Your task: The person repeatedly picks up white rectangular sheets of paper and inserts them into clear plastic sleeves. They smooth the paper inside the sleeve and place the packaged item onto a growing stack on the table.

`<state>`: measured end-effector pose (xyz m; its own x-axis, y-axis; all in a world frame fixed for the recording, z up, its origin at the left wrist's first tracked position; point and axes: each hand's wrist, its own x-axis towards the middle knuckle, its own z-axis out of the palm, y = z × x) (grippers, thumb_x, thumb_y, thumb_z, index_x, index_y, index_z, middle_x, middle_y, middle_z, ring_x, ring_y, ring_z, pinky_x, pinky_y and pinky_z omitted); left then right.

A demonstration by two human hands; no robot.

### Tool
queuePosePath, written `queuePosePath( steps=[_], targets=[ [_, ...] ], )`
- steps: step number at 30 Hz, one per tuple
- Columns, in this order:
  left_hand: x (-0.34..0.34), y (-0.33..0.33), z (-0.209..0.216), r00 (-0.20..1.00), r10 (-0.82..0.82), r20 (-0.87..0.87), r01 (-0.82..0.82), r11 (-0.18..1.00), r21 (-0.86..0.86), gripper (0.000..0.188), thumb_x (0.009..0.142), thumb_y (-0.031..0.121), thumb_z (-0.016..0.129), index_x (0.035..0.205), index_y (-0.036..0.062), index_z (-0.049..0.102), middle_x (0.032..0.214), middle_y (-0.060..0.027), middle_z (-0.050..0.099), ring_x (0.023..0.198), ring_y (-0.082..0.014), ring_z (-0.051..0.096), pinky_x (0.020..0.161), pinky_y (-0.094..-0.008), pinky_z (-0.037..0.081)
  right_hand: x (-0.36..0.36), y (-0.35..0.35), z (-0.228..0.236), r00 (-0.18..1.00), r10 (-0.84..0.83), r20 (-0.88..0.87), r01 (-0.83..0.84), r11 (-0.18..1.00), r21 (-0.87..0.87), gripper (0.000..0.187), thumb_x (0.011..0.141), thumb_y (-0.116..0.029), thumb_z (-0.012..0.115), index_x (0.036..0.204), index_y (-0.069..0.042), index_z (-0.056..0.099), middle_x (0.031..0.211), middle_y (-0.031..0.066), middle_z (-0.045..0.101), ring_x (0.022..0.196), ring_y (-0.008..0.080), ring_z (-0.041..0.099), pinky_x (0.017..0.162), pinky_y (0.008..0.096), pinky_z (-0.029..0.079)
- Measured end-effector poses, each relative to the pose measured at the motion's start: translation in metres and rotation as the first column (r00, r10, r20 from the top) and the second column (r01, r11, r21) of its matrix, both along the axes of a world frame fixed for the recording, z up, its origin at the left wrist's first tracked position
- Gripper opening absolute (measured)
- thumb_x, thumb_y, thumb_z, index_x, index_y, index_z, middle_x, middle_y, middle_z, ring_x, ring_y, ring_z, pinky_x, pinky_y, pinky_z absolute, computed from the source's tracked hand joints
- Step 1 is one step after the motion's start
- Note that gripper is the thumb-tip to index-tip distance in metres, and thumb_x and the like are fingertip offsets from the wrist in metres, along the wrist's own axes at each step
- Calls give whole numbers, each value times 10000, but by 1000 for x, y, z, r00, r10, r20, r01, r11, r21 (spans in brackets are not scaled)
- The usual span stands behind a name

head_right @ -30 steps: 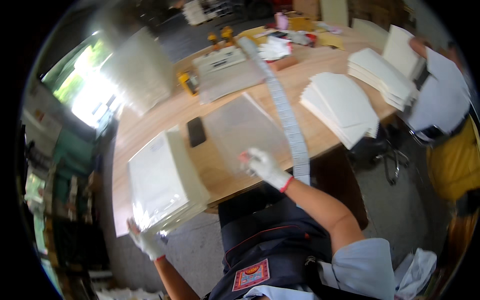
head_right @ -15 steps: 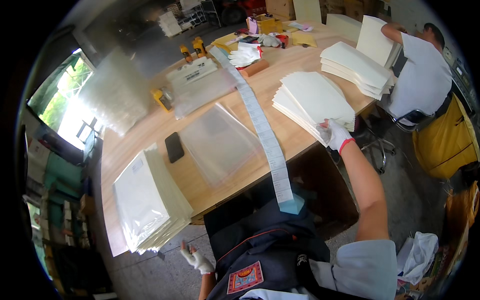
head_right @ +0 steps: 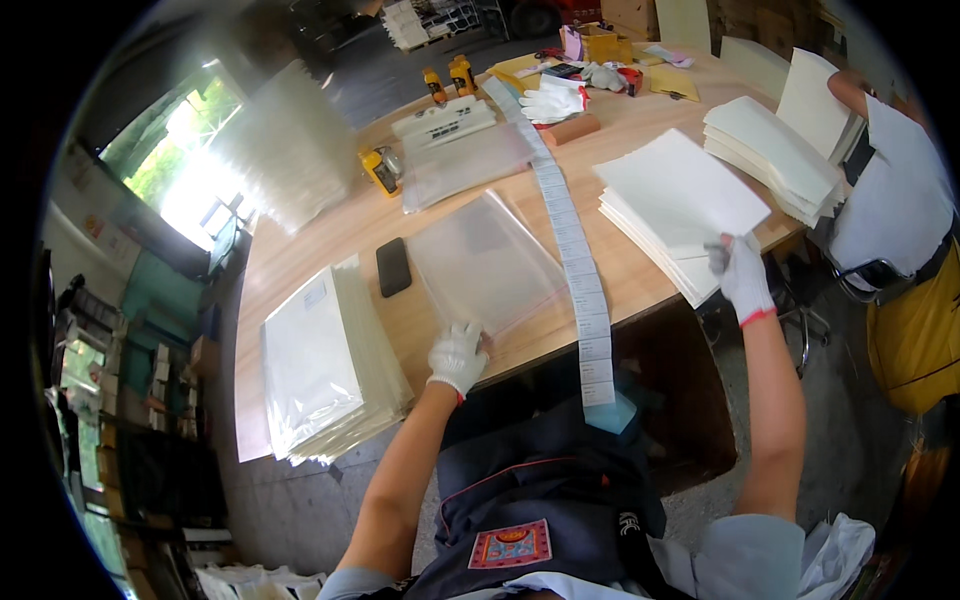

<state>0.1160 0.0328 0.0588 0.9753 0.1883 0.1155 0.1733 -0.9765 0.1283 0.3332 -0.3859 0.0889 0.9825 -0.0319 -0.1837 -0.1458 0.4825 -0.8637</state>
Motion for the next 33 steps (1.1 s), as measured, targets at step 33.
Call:
queuePosePath(
  steps=[33],
  targets=[
    [-10,26,-3,969,13,247,38,979,-201,179,726,87,557,878,175,588,845,-54,581,776,-263,589,620,-393,485,-238,68,-41,851,395,-346,-312,911,272,224,812,-94,528,1032,-53,527,867,26,587,638,93,545,486,193,412]
  ],
)
